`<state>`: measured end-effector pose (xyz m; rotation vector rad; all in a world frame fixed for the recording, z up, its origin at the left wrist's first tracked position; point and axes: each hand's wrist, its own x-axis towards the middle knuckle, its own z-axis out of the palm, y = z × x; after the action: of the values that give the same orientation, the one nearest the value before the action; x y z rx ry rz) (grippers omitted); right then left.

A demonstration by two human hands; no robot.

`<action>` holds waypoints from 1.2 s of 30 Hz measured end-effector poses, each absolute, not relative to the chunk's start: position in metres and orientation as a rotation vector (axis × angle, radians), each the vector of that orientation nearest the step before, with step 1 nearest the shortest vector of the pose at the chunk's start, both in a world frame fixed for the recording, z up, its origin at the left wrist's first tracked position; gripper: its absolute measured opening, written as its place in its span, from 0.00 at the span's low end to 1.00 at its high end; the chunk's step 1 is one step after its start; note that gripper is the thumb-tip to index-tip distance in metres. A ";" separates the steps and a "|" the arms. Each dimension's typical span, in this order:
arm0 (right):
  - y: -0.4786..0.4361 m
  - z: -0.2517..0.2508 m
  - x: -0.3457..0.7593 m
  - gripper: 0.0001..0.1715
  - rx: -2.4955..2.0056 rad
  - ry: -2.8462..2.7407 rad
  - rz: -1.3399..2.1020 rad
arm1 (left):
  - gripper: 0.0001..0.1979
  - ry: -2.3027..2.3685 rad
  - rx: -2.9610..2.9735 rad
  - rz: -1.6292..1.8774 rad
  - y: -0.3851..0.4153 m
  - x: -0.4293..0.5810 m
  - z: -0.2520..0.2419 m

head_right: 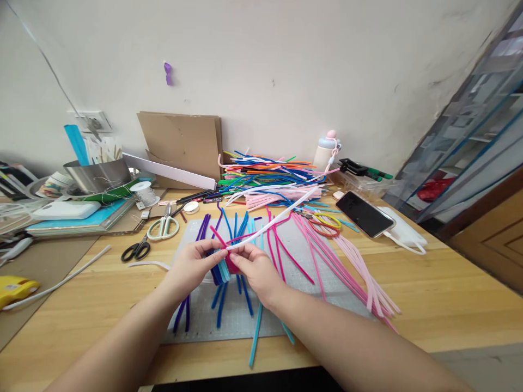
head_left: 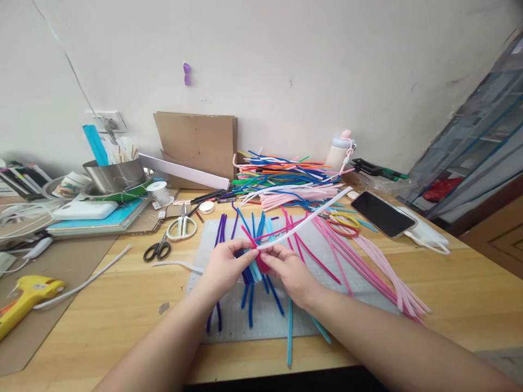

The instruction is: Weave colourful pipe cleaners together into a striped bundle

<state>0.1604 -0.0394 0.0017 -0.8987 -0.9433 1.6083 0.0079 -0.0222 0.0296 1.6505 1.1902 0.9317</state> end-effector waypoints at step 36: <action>-0.036 0.001 0.165 0.12 -0.902 -1.116 1.677 | 0.09 1.360 1.640 1.014 -0.022 0.011 0.035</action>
<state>0.1649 -0.0364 0.0014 -0.9022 -1.1163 1.6766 0.0113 -0.0222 0.0349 1.6404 1.3598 1.0140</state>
